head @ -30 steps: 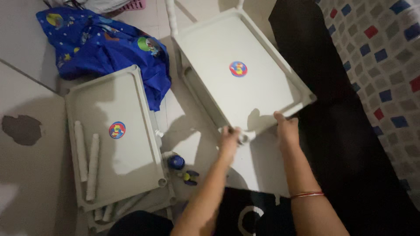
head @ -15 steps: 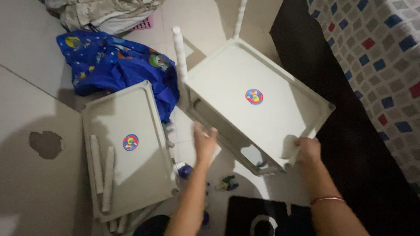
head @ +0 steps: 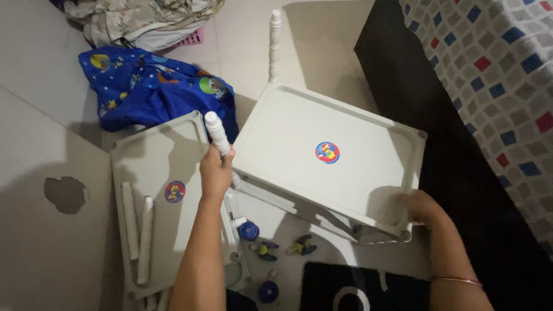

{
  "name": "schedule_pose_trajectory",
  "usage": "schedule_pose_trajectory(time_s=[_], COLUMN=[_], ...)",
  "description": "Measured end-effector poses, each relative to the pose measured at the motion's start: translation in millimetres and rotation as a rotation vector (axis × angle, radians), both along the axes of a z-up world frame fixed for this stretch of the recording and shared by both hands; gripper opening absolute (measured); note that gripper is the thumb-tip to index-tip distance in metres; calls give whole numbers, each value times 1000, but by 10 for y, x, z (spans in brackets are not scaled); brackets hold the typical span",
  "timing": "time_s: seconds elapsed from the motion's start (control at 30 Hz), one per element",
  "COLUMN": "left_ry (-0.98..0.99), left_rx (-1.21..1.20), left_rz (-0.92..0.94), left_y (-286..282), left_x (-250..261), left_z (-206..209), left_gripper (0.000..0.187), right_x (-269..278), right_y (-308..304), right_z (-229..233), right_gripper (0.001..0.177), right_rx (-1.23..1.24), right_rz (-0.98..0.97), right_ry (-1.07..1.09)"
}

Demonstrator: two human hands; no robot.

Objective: The person disassembles a white plastic rolling cart by removing its legs and trays. They place the removed parts on the floor and continue to take apart the cart.

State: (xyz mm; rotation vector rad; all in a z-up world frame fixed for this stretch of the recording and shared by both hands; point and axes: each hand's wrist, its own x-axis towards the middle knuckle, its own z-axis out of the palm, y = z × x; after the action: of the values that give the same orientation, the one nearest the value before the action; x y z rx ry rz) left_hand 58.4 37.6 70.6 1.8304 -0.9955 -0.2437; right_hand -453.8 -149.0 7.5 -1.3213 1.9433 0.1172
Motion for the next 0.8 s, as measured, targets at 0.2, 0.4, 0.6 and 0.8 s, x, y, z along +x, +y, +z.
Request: schedule_pose_trajectory(time_s=[0.2, 0.4, 0.6, 0.8], left_ry=[8, -50, 80, 529], left_rx=[-65, 13, -14, 47], left_rz=[180, 292, -52, -648], left_y=[242, 21, -257, -319], left_x=[-75, -485, -1535, -2002], left_z=[-22, -207, -102, -105], left_gripper=[23, 35, 42, 44], right_x=[397, 1023, 1682, 1588], right_y=[-641, -1087, -64, 489], right_z=[193, 249, -321, -356], right_gripper=[48, 46, 37, 39], right_rx=[-283, -777, 221, 56], right_rz=[113, -83, -358, -250], right_ry=[-457, -866, -1378, -1373])
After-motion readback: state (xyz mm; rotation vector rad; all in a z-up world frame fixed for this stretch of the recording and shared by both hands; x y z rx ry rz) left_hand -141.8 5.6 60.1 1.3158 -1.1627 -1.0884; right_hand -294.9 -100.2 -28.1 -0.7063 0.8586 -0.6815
